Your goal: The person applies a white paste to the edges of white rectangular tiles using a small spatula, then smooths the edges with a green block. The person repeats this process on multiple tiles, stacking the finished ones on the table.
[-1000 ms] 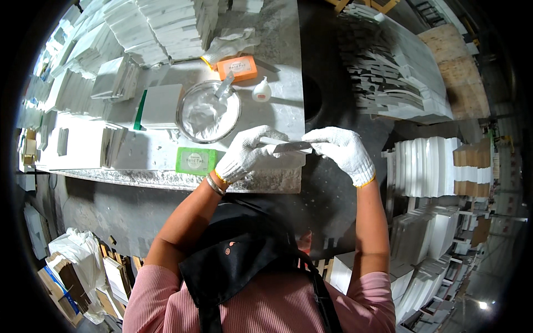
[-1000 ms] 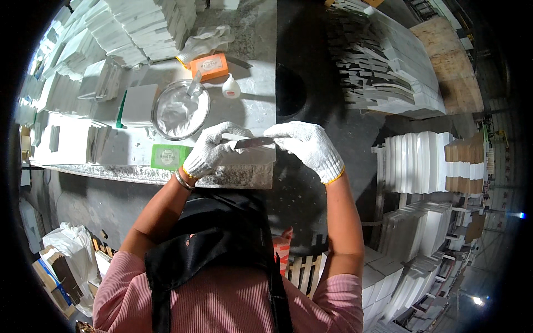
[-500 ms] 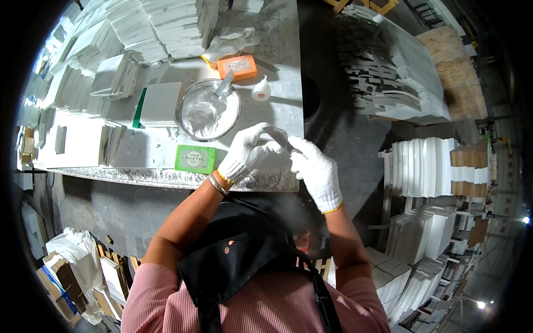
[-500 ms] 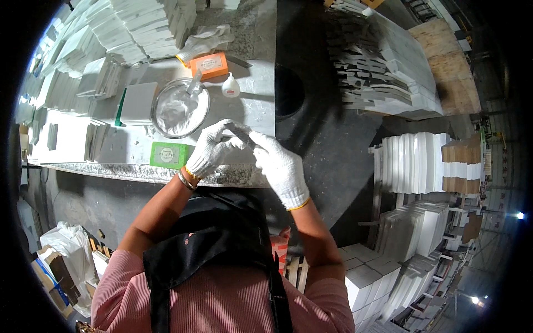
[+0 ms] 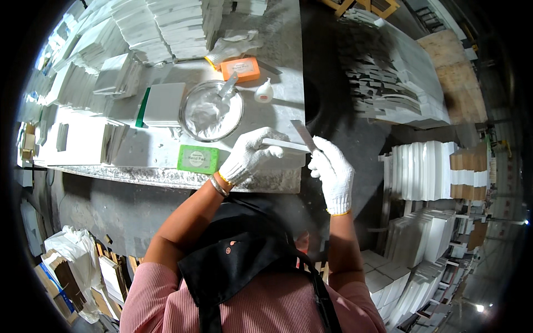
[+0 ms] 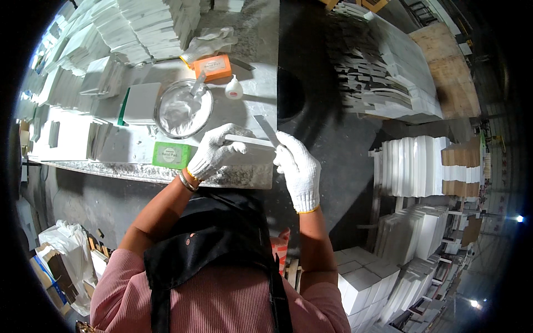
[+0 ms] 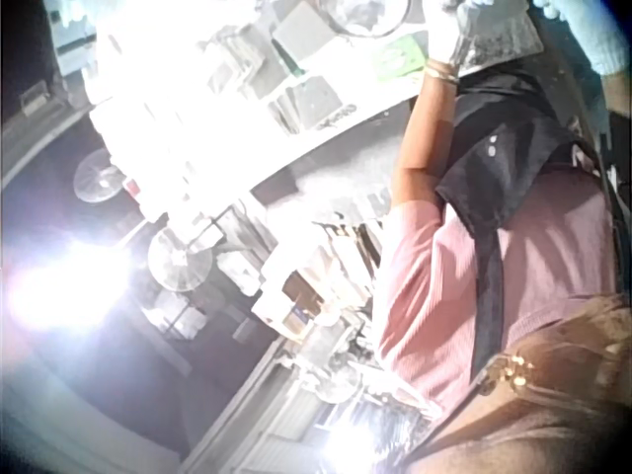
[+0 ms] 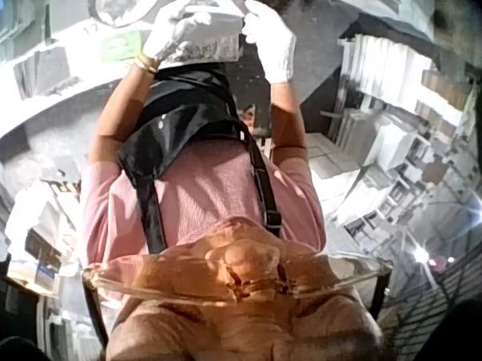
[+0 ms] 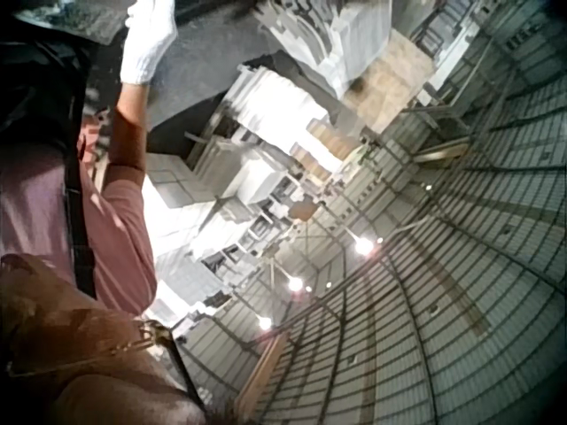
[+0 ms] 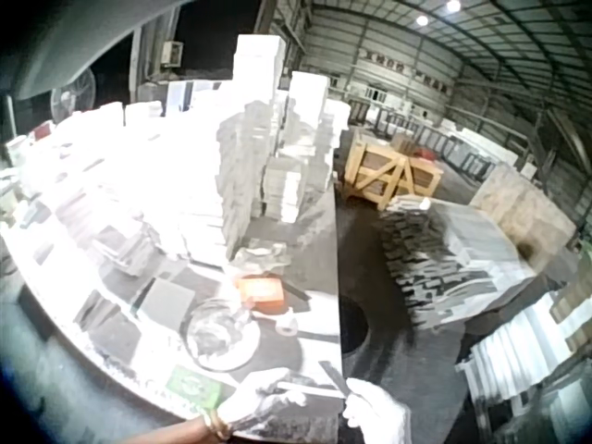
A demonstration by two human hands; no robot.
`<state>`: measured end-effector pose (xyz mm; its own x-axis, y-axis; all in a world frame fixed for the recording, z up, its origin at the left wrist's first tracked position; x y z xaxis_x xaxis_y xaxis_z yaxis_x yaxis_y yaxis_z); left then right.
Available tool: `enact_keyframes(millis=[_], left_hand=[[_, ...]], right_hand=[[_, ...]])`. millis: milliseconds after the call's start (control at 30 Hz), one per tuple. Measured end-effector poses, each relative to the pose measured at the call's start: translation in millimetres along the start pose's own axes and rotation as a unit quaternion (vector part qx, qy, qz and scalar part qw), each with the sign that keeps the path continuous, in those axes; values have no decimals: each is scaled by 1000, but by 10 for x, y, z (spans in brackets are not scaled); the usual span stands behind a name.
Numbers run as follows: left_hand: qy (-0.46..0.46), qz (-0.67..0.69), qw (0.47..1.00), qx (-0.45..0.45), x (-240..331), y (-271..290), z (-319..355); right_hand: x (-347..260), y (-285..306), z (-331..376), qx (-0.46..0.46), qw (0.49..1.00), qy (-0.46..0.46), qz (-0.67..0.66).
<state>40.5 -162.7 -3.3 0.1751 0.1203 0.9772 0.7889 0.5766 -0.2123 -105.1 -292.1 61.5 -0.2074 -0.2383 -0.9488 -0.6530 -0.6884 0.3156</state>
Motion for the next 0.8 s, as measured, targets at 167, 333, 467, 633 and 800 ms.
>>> enact_keyframes(millis=[167,333,467,633,800], left_hand=[[-13,-15,1000,-25,8,-7,10],[-132,-219,967,-8,134,-59,122],[-371,-414,831,0,329,-328,243],[-342,-505,791,-54,206,-464,223],[-243,-582,768,-112,112,-445,255]], right_hand=[[-137,-444,158,-79,986,131,64],[60,133,207,42,997,-46,-46],[501,480,404,100,983,-125,-91],[655,519,529,119,974,-148,-123],[663,506,526,109,980,-139,-96]])
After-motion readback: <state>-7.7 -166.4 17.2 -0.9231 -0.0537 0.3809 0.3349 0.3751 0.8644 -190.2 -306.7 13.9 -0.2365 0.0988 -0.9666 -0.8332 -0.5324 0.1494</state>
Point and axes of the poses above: each hand's wrist, its own z-axis away from the middle knuckle, its own y-axis out of the back of the hand, x = y × z, the point moved 8 cm from there along -z, towards the middle knuckle, and after that the axes turned 2 degrees about x, right-handed, at the moved point
